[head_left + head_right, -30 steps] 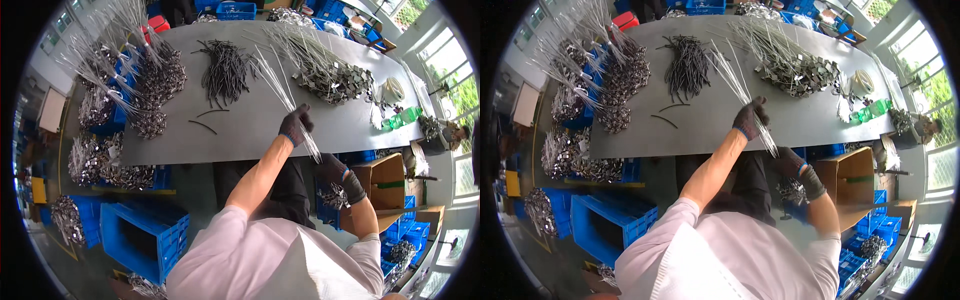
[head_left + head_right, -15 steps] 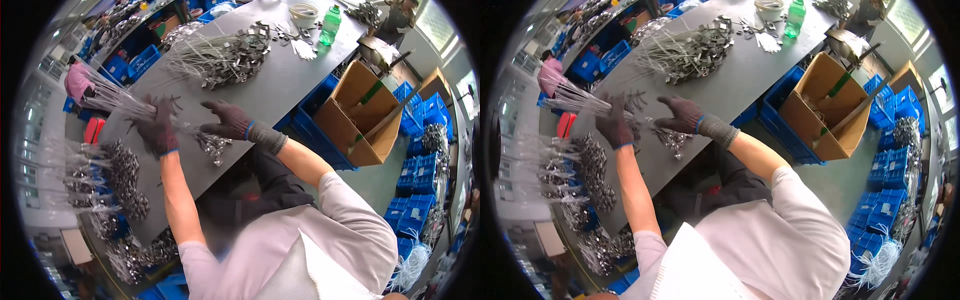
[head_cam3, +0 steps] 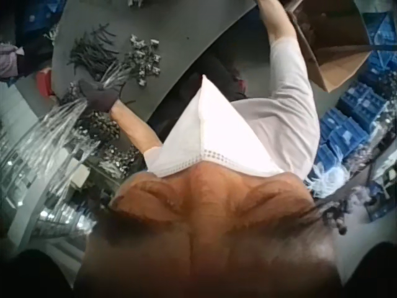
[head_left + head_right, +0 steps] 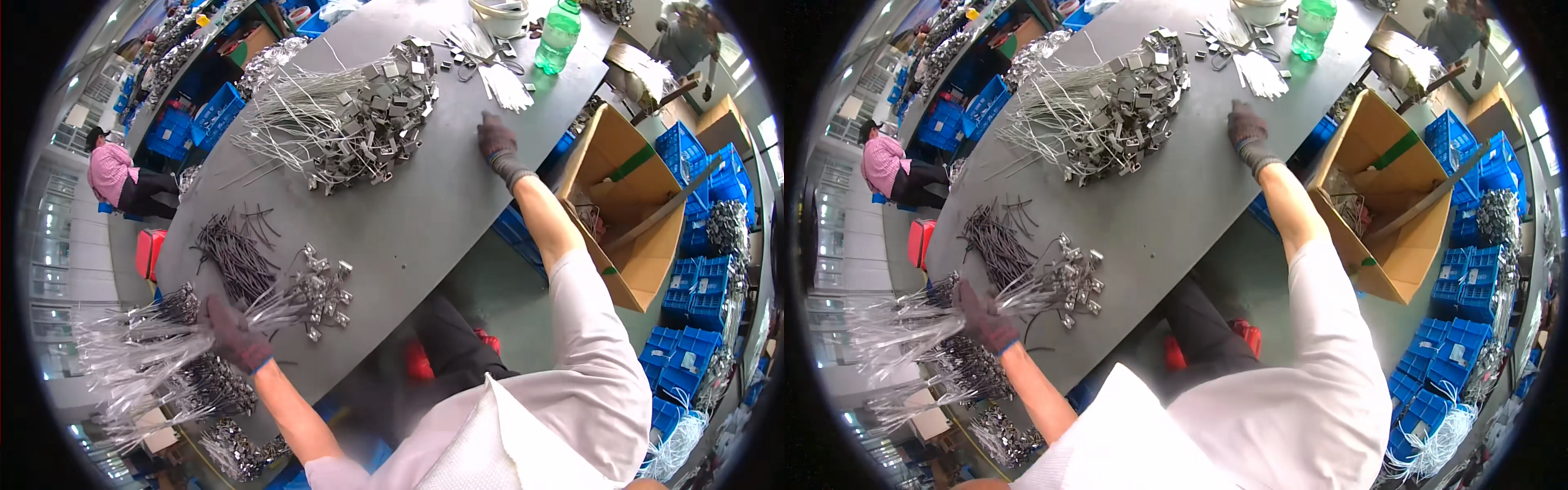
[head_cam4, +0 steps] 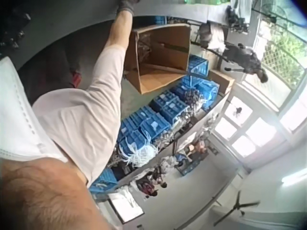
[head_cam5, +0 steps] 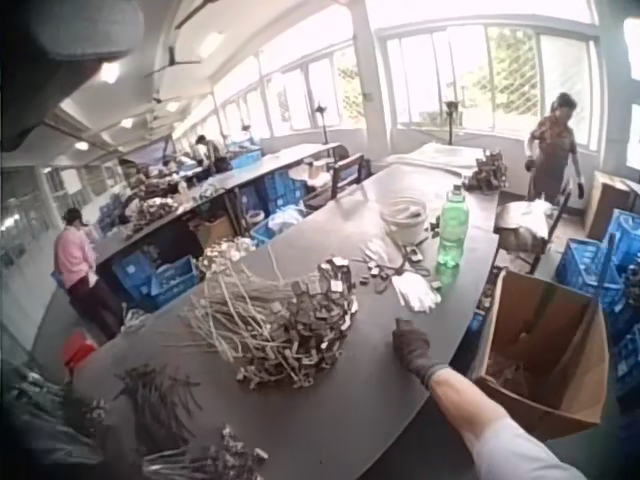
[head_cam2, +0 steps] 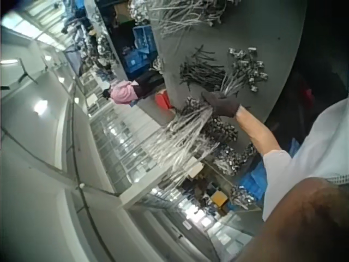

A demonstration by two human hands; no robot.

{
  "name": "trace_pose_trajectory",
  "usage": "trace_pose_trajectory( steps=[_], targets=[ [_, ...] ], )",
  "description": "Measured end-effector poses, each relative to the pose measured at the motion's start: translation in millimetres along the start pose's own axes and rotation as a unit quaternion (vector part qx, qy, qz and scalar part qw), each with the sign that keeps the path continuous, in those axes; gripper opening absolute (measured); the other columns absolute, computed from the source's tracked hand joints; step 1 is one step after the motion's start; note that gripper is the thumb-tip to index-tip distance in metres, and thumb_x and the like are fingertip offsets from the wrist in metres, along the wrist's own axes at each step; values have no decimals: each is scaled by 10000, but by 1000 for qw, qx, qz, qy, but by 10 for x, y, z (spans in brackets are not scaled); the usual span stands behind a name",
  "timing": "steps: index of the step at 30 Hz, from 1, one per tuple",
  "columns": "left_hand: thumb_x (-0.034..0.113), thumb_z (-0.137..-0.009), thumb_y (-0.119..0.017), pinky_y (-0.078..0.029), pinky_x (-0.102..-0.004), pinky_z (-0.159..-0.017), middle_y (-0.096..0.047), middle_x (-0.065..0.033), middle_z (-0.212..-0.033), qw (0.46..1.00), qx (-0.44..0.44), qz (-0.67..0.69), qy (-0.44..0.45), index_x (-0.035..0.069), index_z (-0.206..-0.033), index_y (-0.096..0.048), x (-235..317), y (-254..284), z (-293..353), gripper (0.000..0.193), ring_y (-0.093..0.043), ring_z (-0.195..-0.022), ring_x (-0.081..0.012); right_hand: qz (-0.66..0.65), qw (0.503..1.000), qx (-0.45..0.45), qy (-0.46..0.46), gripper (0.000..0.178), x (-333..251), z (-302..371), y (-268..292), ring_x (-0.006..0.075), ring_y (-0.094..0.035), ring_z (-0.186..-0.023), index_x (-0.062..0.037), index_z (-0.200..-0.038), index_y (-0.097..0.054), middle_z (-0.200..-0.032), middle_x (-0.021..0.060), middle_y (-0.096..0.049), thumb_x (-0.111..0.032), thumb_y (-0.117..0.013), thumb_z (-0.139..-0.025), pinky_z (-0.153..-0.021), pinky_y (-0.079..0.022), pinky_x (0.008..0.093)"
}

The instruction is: Bundling and organizing electrical wires at a manual assembly station.

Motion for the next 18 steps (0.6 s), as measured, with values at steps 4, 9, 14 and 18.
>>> trace_pose_trajectory(
  steps=[4,9,14,18],
  targets=[
    [234,-958,-611,-454,-303,-583,-360,70,-630,994,99,15,49,39,-1058,-637,-138,147,-8,221,-345,-527,-52,53,996,-18,-63,322,146,-681,-186,411,-661,-1105,-103,-1279,-569,-1233,210,-644,-188,-495,-978,-900,-552,498],
    [327,-983,-614,-386,-252,-579,-318,94,-558,999,-2,18,31,30,-1120,-624,-154,145,15,328,-270,-447,-29,125,986,-11,-114,309,356,-1322,-393,369,-703,-1052,-90,-1223,-633,-1154,196,-698,-191,-513,-957,-868,-574,504],
    [282,-1000,-583,-343,-237,-569,-292,98,-540,1000,2,17,14,22,-1126,-609,-114,20,106,291,-243,-429,-21,98,991,-93,6,249,233,-1108,-434,405,-710,-983,-60,-1127,-634,-1044,226,-722,-152,-521,-925,-797,-571,499],
    [263,-1021,-521,-330,-232,-563,-265,99,-540,999,8,26,27,20,-1113,-604,-15,-67,126,273,-230,-428,-21,-40,993,50,97,177,-58,120,-45,424,-688,-802,-120,-1052,-615,-883,211,-682,-244,-575,-932,-686,-558,526]
  ],
)
Point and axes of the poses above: each hand's wrist, its own z-axis away from the middle knuckle, its own y-axis out of the back of the hand, x = y × z, the point moved 6 cm from there along -z, towards the middle knuckle
